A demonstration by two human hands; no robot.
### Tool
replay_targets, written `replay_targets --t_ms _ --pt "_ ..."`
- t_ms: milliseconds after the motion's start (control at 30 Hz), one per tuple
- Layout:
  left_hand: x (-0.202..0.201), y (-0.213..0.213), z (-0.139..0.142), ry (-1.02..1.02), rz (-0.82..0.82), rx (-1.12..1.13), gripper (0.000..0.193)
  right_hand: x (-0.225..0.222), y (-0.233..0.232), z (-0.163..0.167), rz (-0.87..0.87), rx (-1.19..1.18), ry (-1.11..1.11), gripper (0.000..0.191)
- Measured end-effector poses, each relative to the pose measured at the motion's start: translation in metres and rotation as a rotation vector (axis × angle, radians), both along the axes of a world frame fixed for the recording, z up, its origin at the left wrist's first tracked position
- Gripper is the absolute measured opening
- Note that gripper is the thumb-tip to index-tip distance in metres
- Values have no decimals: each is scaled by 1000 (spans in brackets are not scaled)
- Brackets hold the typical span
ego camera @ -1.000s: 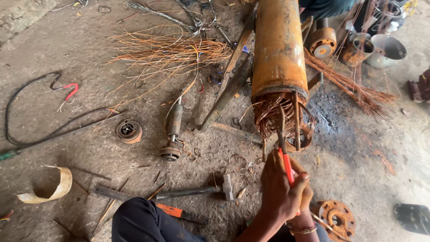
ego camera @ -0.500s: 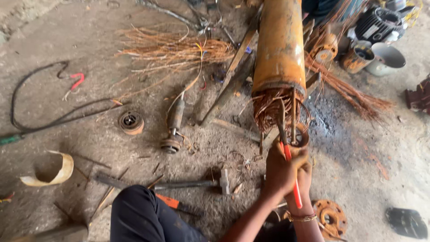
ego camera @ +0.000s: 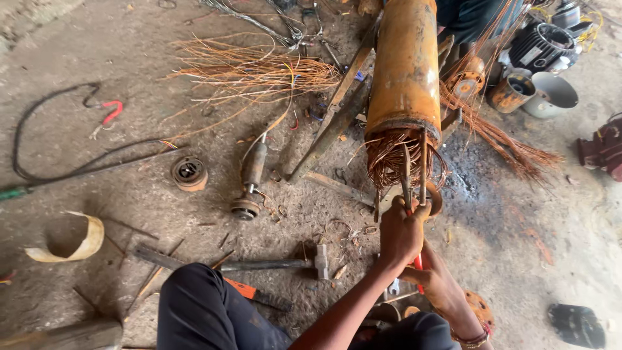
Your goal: The person sits on the ground and uses pliers to pull and cut copper windings out of a scrap electric motor stator mounted on a stand, working the wires loose one at a time and occasionally using a screwdriver to pry the coil bundle. Extracted copper wires accumulate on the ground beside them.
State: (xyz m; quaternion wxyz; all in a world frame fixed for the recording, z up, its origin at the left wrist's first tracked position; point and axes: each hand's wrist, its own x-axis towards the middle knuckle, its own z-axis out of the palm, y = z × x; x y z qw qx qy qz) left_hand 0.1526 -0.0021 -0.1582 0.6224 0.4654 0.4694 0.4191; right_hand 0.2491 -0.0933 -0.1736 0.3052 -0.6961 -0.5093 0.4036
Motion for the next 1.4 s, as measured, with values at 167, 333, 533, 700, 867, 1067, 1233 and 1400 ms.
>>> replay_targets --t_ms 167,333,533,700,867,1067,1233,1400 --pt "-7 -5 -11 -44 -231 332 45 -7 1 -6 -67 100 44 84" --pt "-12 -2 4 -15 -199 -186 47 -15 5 1 -82 91 172 81" --pt "-24 -3 20 250 -181 -122 44 -21 4 -12 -155 70 -80 60" --pt "-30 -9 24 220 -169 -116 43 -13 5 -19 -175 70 96 61" --pt "-22 -15 8 60 -264 326 44 -1 7 -10 -139 144 178 65" --pt "-17 -6 -5 81 -102 95 36 7 12 -36 -83 173 43 60" --pt "-19 -7 8 424 -108 182 31 22 16 -61 -59 -30 452 73" --pt "-15 -5 11 453 -73 233 29 12 17 -53 -168 99 928 58"
